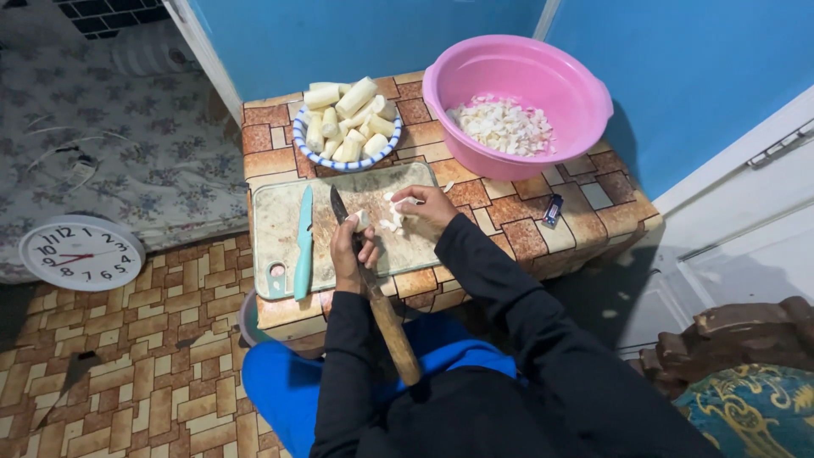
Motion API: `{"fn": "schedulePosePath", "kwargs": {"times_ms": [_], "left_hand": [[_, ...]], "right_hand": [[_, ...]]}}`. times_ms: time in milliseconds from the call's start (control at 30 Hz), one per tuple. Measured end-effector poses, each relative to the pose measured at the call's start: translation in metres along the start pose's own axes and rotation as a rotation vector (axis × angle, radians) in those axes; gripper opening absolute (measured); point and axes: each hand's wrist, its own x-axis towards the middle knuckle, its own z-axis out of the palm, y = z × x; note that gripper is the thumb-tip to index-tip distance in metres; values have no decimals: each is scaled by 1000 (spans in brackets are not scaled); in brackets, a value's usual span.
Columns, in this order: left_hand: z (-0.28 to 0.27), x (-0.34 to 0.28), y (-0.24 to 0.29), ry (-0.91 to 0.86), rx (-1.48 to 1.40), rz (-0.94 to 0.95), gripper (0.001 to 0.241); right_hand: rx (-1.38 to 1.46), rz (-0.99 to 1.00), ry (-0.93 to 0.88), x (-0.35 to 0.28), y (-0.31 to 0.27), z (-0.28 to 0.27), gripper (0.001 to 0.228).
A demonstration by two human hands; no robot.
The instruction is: Chopping root vegetables into small pieces on a cutting board using a knife.
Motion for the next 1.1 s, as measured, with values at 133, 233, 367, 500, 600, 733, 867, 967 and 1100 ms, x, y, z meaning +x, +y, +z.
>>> {"fn": "schedulePosePath", "kwargs": {"times_ms": [133, 233, 367, 500, 600, 733, 867, 967, 1100], "left_hand": [[-2, 1, -2, -2, 20, -15, 14], [-3, 3, -4, 0, 36, 3, 15], [-2, 3, -5, 11, 80, -5, 16], [0, 4, -5, 23, 86, -7, 17], [-9, 8, -11, 31, 93, -13, 17], [0, 3, -3, -114, 88, -8, 32], [2, 5, -7, 40, 94, -7, 17], [6, 4, -7, 46, 96, -5, 16], [9, 4, -6, 58, 97, -5, 17]], "right_hand": [[118, -9, 27, -14, -23, 4, 29], [220, -12, 34, -10, -44, -3, 29], [248, -142, 41, -14, -103, -19, 28], [153, -365, 163, -23, -171, -44, 24], [-111, -450, 268, 7, -172, -99, 22], [-538, -627, 295, 53, -147, -175, 11], [-1070, -414, 323, 77, -117, -224, 22], [-1153, -396, 306, 78, -108, -238, 21], [-1191, -432, 369, 68, -112, -236, 16]]}}
